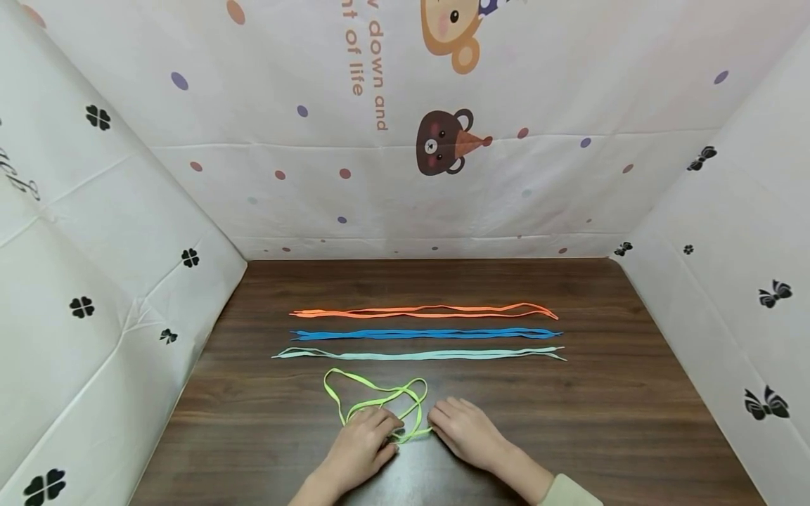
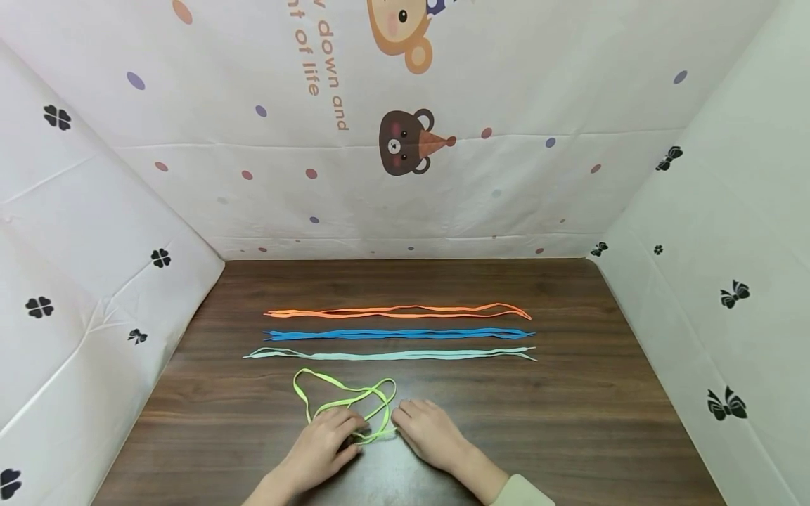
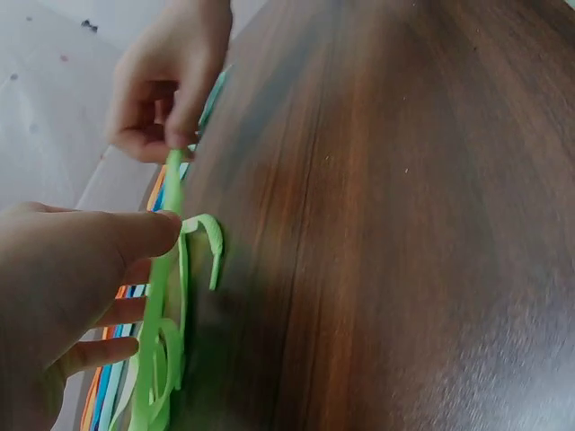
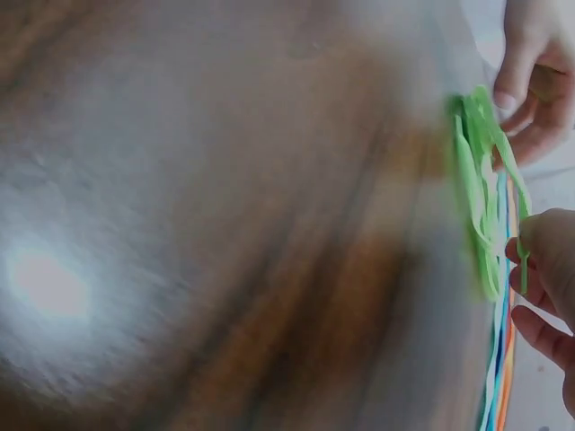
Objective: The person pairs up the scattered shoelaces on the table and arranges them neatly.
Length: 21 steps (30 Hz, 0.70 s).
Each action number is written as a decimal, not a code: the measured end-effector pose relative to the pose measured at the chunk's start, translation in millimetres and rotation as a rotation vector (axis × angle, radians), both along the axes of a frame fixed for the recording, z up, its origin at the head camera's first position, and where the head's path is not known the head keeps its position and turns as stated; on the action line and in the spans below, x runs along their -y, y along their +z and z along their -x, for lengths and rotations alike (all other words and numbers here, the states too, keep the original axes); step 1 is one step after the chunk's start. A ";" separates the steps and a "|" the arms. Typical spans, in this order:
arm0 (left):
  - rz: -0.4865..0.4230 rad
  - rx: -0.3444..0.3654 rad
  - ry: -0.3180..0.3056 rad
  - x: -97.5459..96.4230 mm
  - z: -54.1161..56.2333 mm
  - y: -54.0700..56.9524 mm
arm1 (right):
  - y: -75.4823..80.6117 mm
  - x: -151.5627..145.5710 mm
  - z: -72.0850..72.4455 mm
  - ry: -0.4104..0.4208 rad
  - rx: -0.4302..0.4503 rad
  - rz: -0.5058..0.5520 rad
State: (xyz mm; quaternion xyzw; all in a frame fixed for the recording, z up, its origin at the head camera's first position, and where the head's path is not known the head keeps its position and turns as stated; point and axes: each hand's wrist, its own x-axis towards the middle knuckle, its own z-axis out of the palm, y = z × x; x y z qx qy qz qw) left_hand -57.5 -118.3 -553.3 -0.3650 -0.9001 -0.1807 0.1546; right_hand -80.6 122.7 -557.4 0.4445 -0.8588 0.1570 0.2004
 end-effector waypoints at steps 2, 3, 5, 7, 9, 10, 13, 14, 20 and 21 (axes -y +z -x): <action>0.013 0.011 -0.005 -2.0 -0.1 -0.9 | 4.2 -1.5 2.9 -0.004 -0.002 0.018; 0.015 0.014 -0.007 -3.0 -0.1 -1.5 | 6.1 -2.1 4.4 -0.005 -0.007 0.026; 0.015 0.016 -0.008 -4.7 0.1 -2.5 | 9.8 -3.1 7.1 -0.009 -0.014 0.044; 0.002 0.009 -0.008 -6.1 0.6 -3.5 | 13.1 -4.5 9.5 -0.013 -0.012 0.058; -0.009 -0.012 -0.003 -7.0 1.4 -4.2 | 15.6 -6.5 11.9 -0.027 -0.015 0.060; -0.013 -0.025 -0.001 -7.2 1.8 -4.2 | 16.5 -7.6 13.1 -0.034 -0.015 0.061; -0.016 -0.058 0.007 -6.5 3.0 -3.8 | 18.5 -12.0 16.2 -0.057 -0.022 0.061; -0.012 -0.063 0.009 -5.8 3.3 -3.5 | 19.1 -13.7 17.1 -0.068 -0.023 0.060; -0.028 -0.034 0.016 0.3 5.1 -0.3 | 21.7 -23.3 22.6 -0.108 -0.023 0.061; -0.034 -0.031 0.016 1.4 5.5 0.3 | 21.9 -24.7 23.5 -0.112 -0.021 0.061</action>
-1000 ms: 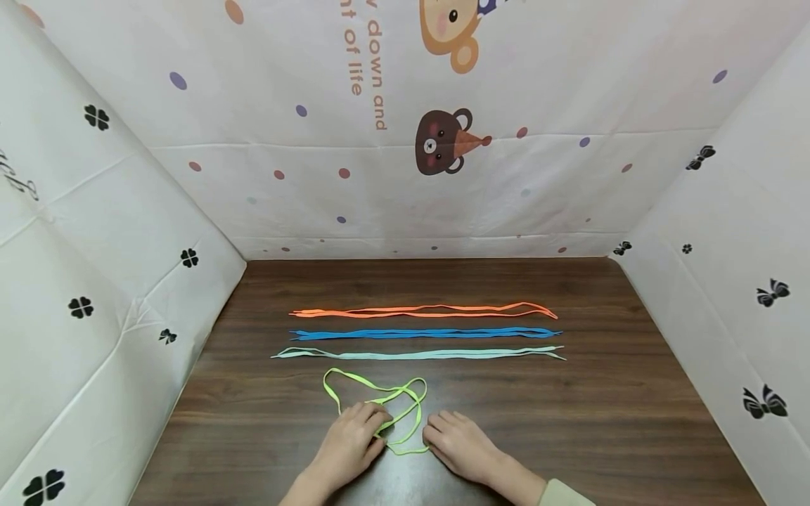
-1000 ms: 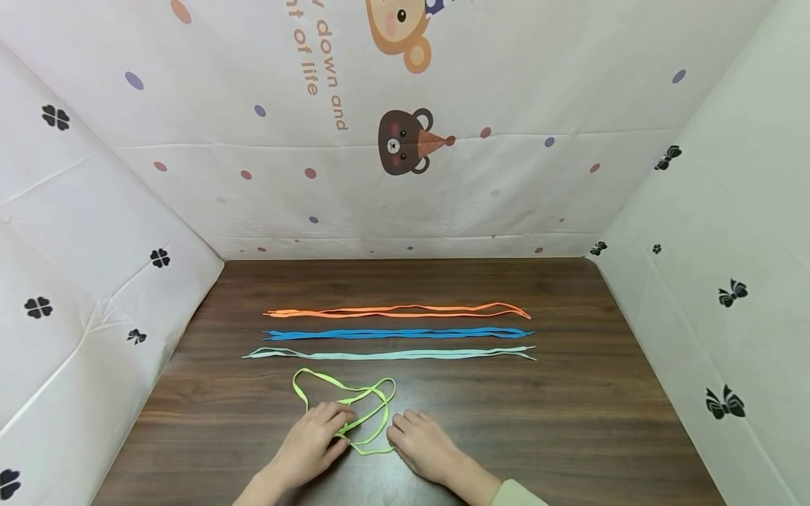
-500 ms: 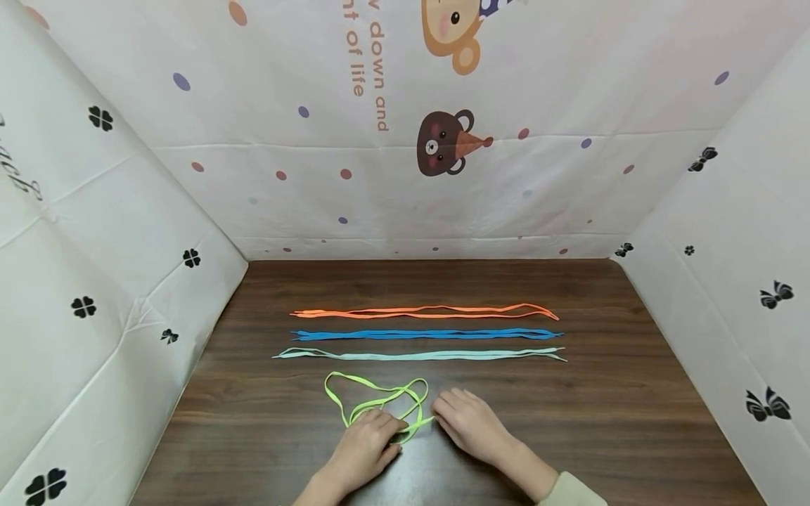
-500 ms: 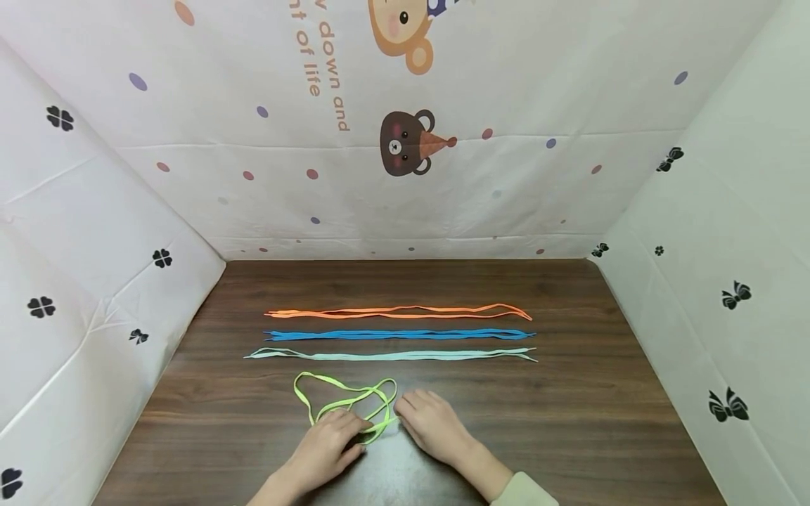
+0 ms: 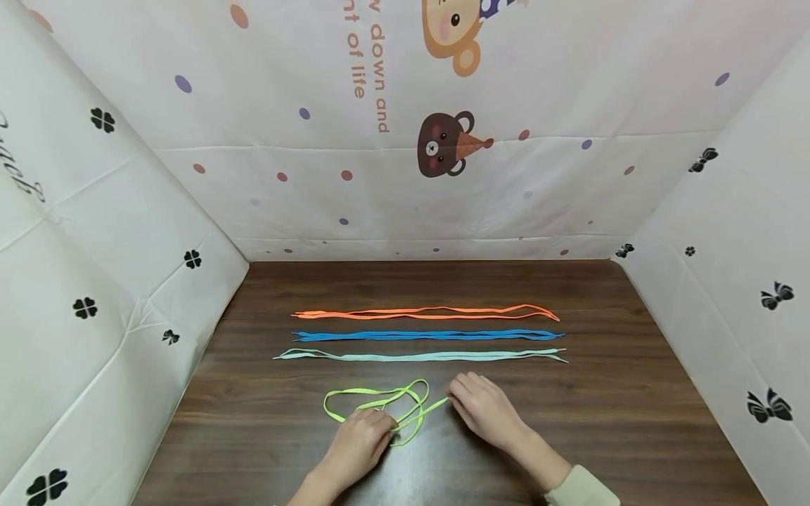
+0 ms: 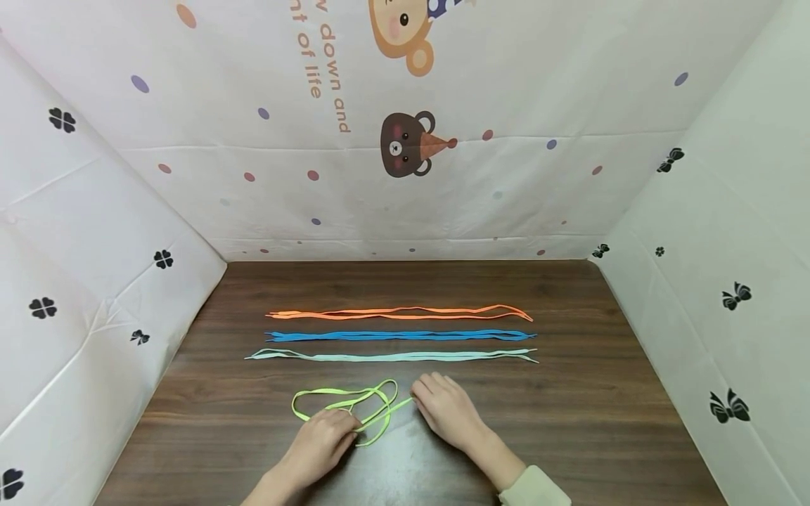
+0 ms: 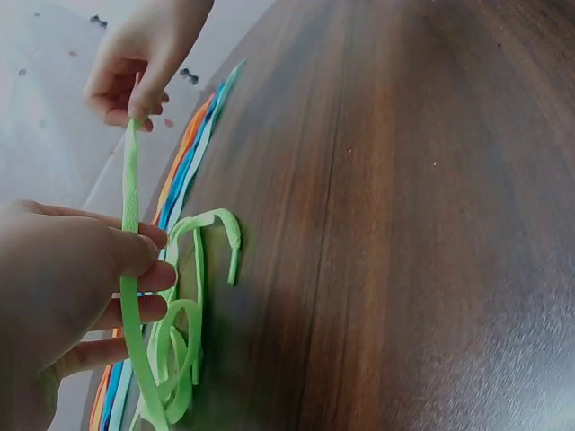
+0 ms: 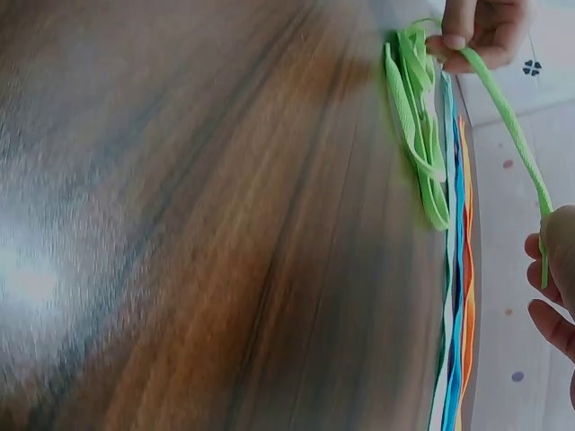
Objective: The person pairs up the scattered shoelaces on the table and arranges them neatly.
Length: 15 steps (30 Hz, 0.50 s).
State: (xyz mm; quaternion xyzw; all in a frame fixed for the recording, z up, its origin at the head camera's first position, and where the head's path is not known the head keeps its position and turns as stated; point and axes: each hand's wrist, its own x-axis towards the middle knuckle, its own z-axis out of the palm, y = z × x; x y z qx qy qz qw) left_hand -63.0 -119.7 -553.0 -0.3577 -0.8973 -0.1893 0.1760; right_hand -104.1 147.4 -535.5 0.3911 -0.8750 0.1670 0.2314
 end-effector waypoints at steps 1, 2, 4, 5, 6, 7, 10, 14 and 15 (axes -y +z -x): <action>-0.002 -0.001 0.002 1.1 0.3 0.6 | 0.0 -1.4 0.7 -0.003 0.002 0.000; -0.002 -0.004 0.003 2.2 0.5 1.2 | -0.3 -2.8 1.5 -0.004 0.003 -0.001; -0.002 -0.006 0.014 4.7 0.6 2.3 | -1.4 -6.2 2.6 -0.007 0.003 -0.001; 0.000 -0.006 0.022 6.0 0.6 2.9 | -1.9 -8.1 3.2 -0.009 0.007 0.000; 0.002 -0.007 0.032 7.4 0.5 3.5 | -2.5 -10.0 3.5 -0.011 0.008 0.002; 0.005 -0.007 0.041 8.8 0.5 4.1 | -3.1 -11.9 3.9 -0.014 0.009 0.002; 0.011 -0.004 0.059 13.3 0.8 5.8 | -5.0 -17.6 5.0 -0.027 0.017 0.003; 0.023 -0.014 0.067 19.4 2.3 7.9 | -7.3 -24.7 7.1 -0.042 0.022 -0.001; 0.026 -0.018 0.070 21.0 2.7 8.4 | -7.7 -26.5 7.7 -0.043 0.021 0.001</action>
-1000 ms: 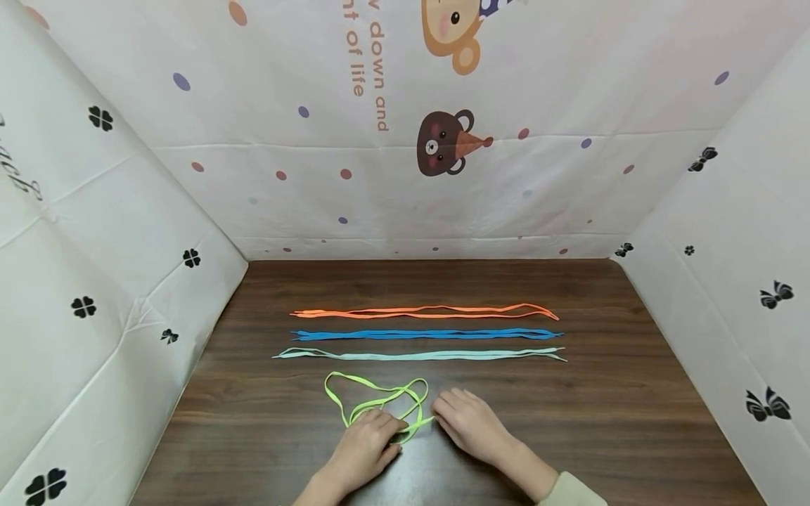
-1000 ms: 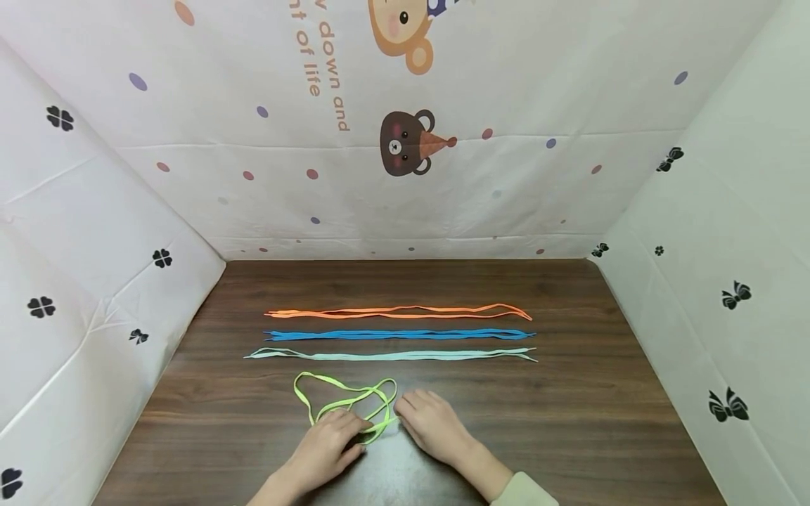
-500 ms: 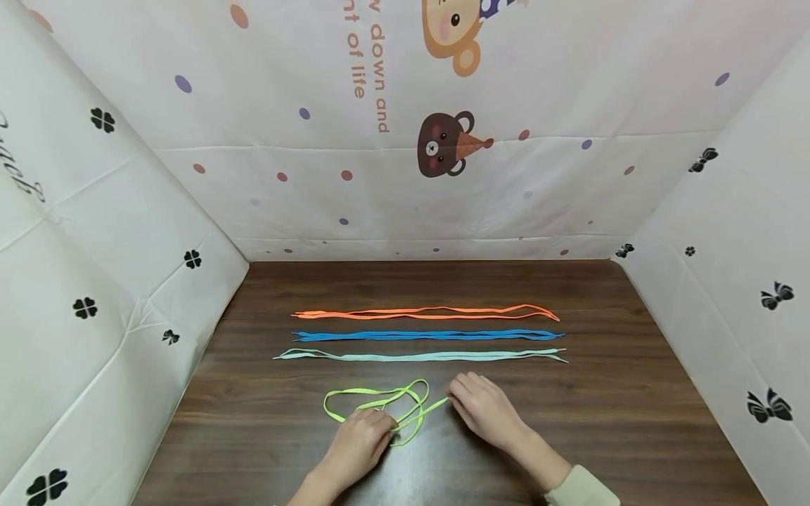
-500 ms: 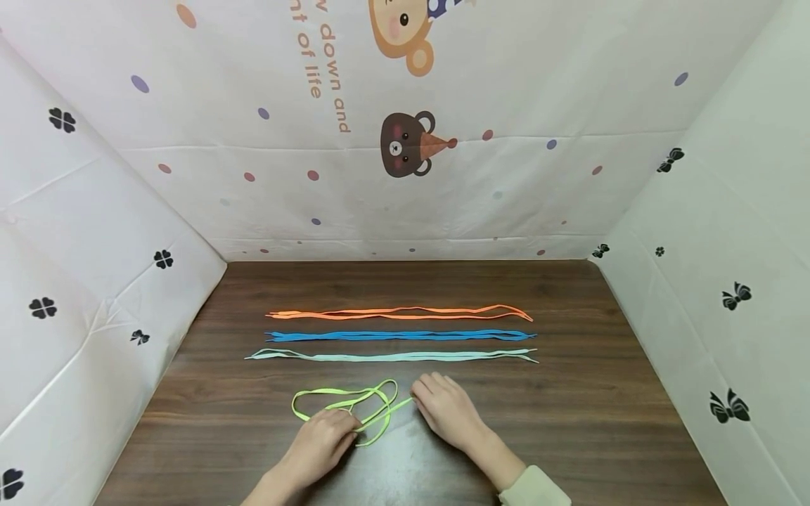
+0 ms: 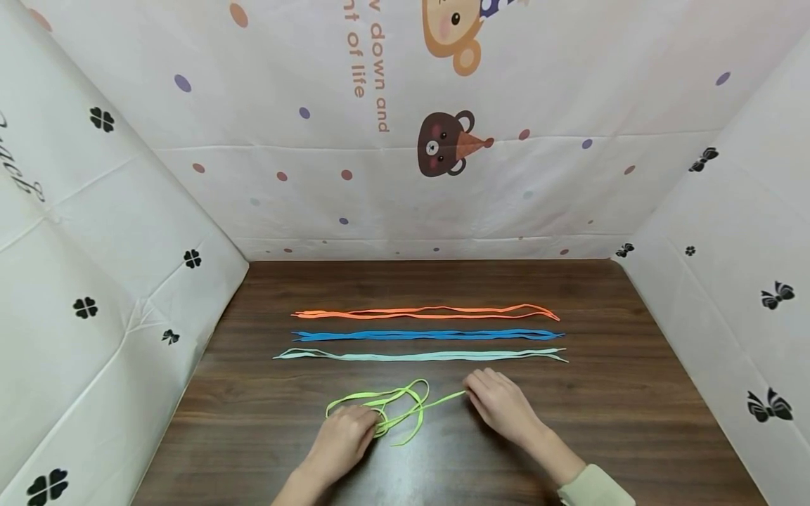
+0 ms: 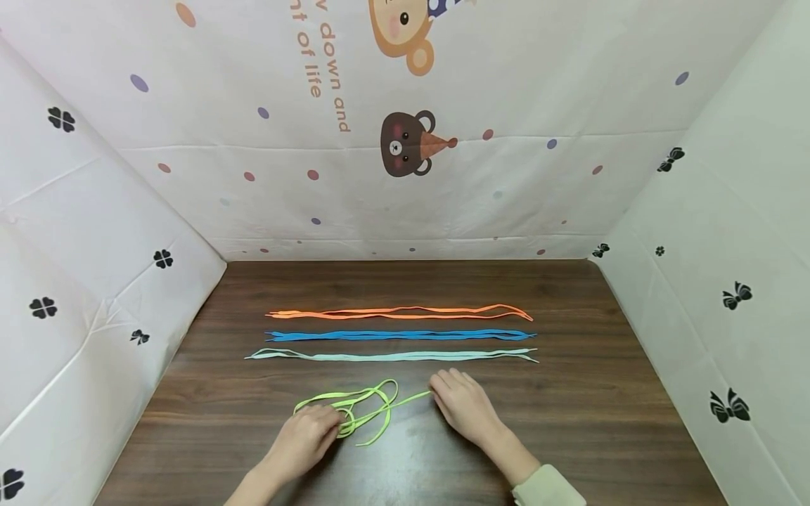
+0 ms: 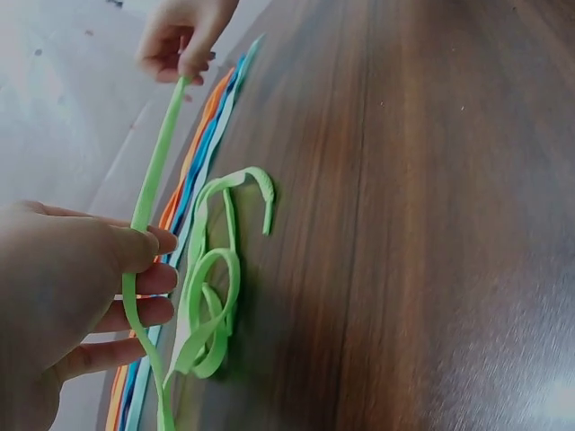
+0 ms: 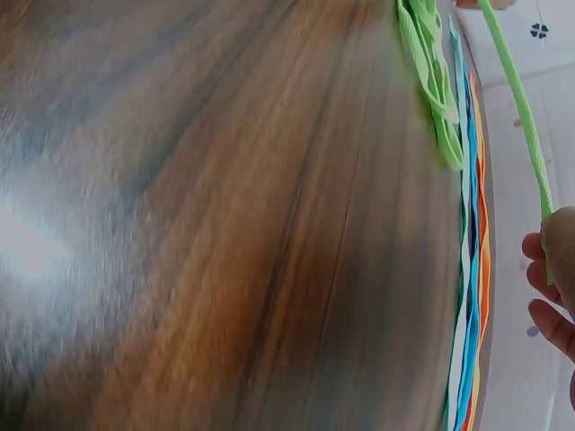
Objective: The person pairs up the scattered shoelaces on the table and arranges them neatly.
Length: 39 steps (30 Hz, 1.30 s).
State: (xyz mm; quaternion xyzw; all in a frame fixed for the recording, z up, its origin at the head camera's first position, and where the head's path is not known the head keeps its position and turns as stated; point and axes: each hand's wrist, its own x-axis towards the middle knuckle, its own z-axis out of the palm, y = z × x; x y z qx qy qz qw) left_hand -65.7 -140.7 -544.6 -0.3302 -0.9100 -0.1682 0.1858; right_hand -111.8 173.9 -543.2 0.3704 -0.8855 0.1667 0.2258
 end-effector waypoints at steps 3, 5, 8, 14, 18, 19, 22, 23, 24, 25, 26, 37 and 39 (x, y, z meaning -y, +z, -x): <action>0.006 -0.007 0.011 4.5 0.7 2.0 | 0.2 -5.8 2.0 -0.006 -0.007 0.008; 0.009 -0.008 0.021 7.6 0.9 3.3 | 1.1 -10.0 3.3 -0.009 -0.012 0.013; 0.008 -0.003 0.036 12.1 1.0 5.9 | 2.8 -16.7 4.8 -0.021 -0.015 0.010; 0.017 0.013 0.073 19.6 2.3 9.8 | 5.2 -29.0 6.4 -0.060 -0.004 -0.006; 0.029 0.013 0.103 22.3 3.0 11.6 | 6.8 -35.7 7.4 -0.078 -0.009 -0.002; 0.030 0.018 0.110 22.8 3.1 12.1 | 7.3 -37.2 7.7 -0.082 -0.009 0.000; 0.033 0.019 0.123 24.7 3.8 12.8 | 9.6 -41.5 8.2 -0.098 -0.008 -0.001; 0.032 0.016 0.127 25.4 4.1 13.0 | 10.3 -43.0 8.4 -0.101 -0.009 -0.001; 0.032 0.012 0.131 26.2 4.6 13.3 | 11.1 -44.7 8.5 -0.108 -0.007 -0.004; 0.035 0.004 0.136 27.0 5.2 13.6 | 11.6 -46.4 8.6 -0.113 -0.008 -0.003; 0.039 -0.006 0.140 28.0 5.8 13.6 | 11.9 -48.1 8.8 -0.119 -0.008 -0.003; 0.070 -0.010 0.201 41.2 11.4 16.2 | 8.5 -66.0 10.6 -0.170 -0.029 0.013; 0.079 -0.021 0.209 43.5 12.5 17.0 | 8.4 -70.0 10.8 -0.179 -0.033 0.016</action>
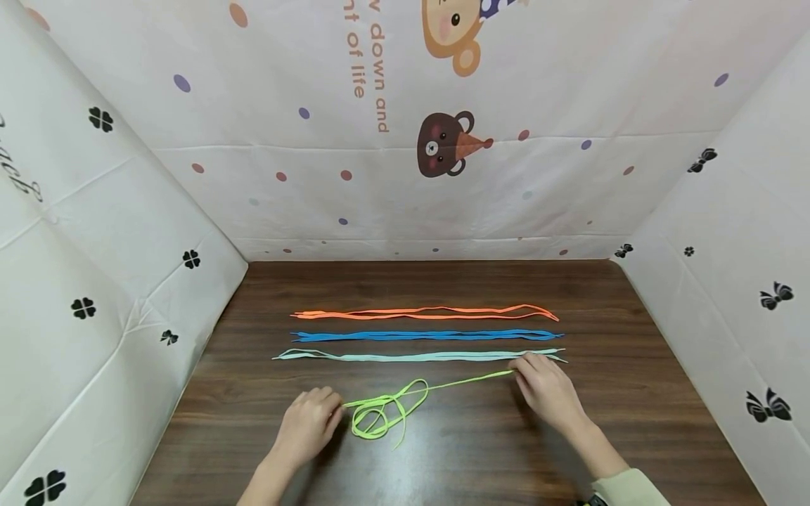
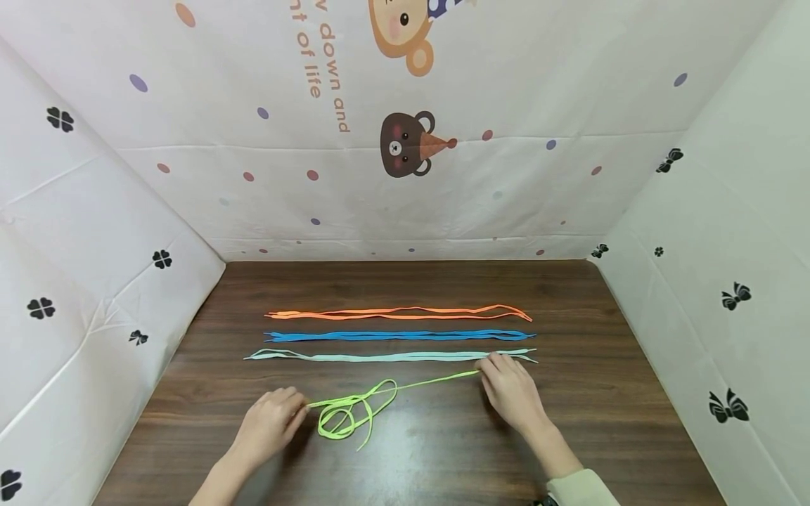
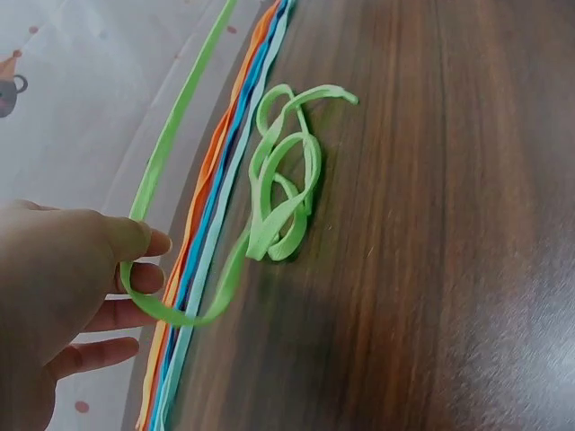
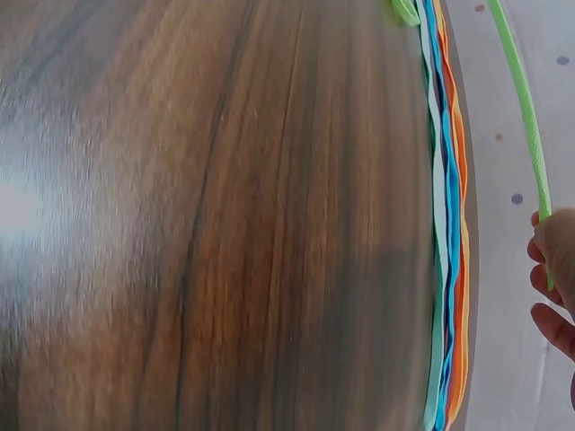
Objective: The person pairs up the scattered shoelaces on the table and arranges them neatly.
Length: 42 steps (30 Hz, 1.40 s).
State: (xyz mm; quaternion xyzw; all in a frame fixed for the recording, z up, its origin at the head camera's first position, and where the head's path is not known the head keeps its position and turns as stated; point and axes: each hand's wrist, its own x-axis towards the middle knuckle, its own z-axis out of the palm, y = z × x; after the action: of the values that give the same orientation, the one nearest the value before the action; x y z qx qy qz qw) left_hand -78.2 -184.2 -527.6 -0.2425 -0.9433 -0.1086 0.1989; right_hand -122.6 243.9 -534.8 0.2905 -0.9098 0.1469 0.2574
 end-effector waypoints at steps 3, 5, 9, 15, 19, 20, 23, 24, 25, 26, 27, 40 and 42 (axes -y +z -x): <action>0.000 -0.013 0.010 3.3 2.0 1.0 | -0.3 -6.0 0.5 -0.011 -0.013 0.002; -0.004 -0.016 0.016 5.4 3.3 1.5 | -0.3 -9.9 0.7 -0.022 -0.020 -0.002; 0.001 -0.008 0.028 10.4 5.7 2.7 | 0.0 -18.1 0.9 -0.051 -0.011 -0.005; 0.012 0.009 0.052 18.9 9.7 4.3 | -1.6 -30.5 1.7 -0.091 -0.017 0.003; 0.005 0.012 0.073 25.1 12.8 3.8 | -3.4 -37.0 2.6 -0.118 -0.027 0.002; 0.002 0.012 0.074 26.7 13.5 3.5 | -3.8 -38.4 2.9 -0.124 -0.030 0.000; 0.000 0.002 0.080 32.0 16.4 2.0 | -5.1 -42.6 3.6 -0.133 -0.037 -0.003; -0.001 -0.002 0.082 33.9 17.3 1.2 | -5.7 -43.9 3.9 -0.134 -0.038 -0.003; -0.001 -0.006 0.084 35.8 18.3 0.4 | -6.3 -45.3 4.1 -0.135 -0.040 -0.003; -0.002 -0.010 0.087 37.9 19.2 -0.4 | -6.9 -46.9 4.3 -0.137 -0.038 -0.004; -0.003 -0.012 0.091 40.0 20.0 -1.3 | -7.7 -48.2 4.4 -0.138 -0.037 -0.004; -0.022 -0.001 0.139 65.7 32.6 -14.2 | -17.8 -66.9 5.3 -0.213 0.011 -0.012; -0.019 0.014 0.149 69.5 34.4 -16.3 | -19.1 -68.6 5.4 -0.218 0.011 -0.014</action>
State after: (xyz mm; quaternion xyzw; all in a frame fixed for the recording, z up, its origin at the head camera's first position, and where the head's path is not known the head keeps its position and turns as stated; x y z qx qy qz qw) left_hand -112.5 -253.6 -543.9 -0.1692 -0.9591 -0.1040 0.2020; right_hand -127.9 312.6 -553.9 0.1907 -0.9385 0.1133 0.2648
